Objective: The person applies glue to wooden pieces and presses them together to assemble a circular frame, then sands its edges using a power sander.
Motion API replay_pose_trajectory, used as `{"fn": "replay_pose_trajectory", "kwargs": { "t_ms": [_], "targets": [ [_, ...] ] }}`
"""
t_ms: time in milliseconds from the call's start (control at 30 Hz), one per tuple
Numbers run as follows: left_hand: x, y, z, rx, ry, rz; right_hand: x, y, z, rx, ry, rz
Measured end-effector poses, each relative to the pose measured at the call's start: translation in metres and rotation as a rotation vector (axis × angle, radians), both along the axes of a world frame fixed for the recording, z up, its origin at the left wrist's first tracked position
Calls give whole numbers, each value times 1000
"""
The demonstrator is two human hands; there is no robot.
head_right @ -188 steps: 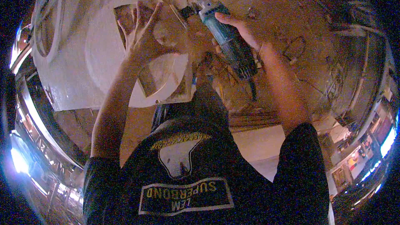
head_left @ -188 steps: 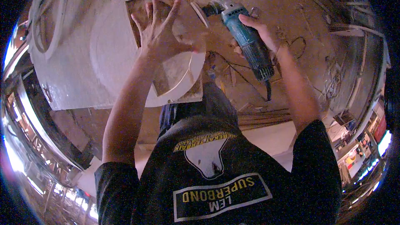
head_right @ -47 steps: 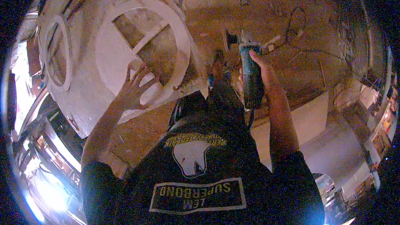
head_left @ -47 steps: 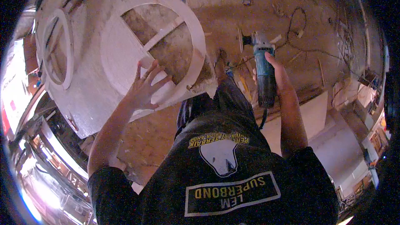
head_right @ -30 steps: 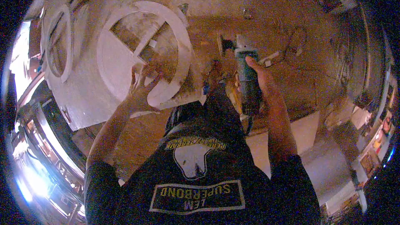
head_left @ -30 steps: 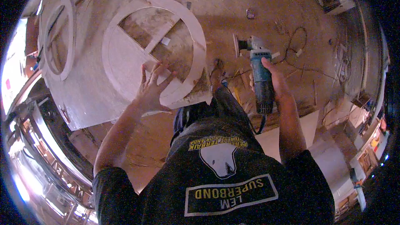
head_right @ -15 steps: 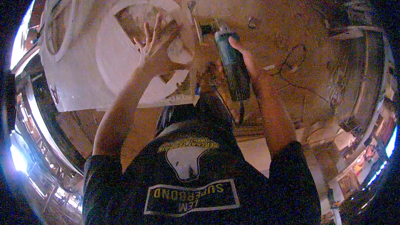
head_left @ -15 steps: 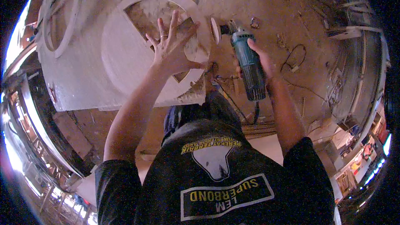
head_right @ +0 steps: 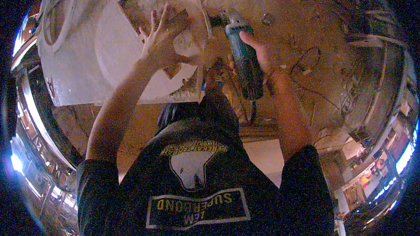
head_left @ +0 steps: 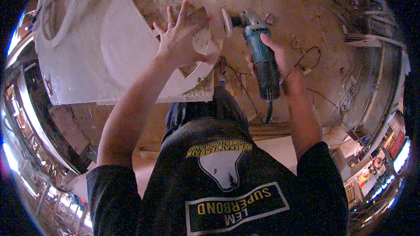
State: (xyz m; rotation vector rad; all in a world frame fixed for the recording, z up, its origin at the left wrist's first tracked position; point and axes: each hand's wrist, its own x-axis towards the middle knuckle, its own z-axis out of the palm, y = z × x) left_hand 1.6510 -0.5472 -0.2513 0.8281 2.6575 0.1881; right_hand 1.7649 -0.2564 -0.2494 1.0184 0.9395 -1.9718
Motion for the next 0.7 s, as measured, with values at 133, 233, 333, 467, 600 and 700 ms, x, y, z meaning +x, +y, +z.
{"fn": "replay_pose_trajectory", "kwargs": {
  "t_ms": [133, 233, 333, 467, 600, 700],
  "targets": [
    [-2, -1, -2, 25, 5, -10, 15, -9, -5, -100, -31, -72],
    [-2, 2, -1, -47, -1, -18, 29, -20, -3, -200, 66, -133],
    [-2, 2, -3, -39, -1, -26, 43, -27, -3, -170, 90, -137],
    [-2, 1, 0, 9, -19, -16, 68, -35, -9, -162, 104, -141],
    [-2, 4, 4, -32, -23, -18, 81, -33, -19, -198, 112, -171],
    [-4, 1, 5, -38, -63, -21, 62, -22, -21, -232, 127, -185]
  ]
}}
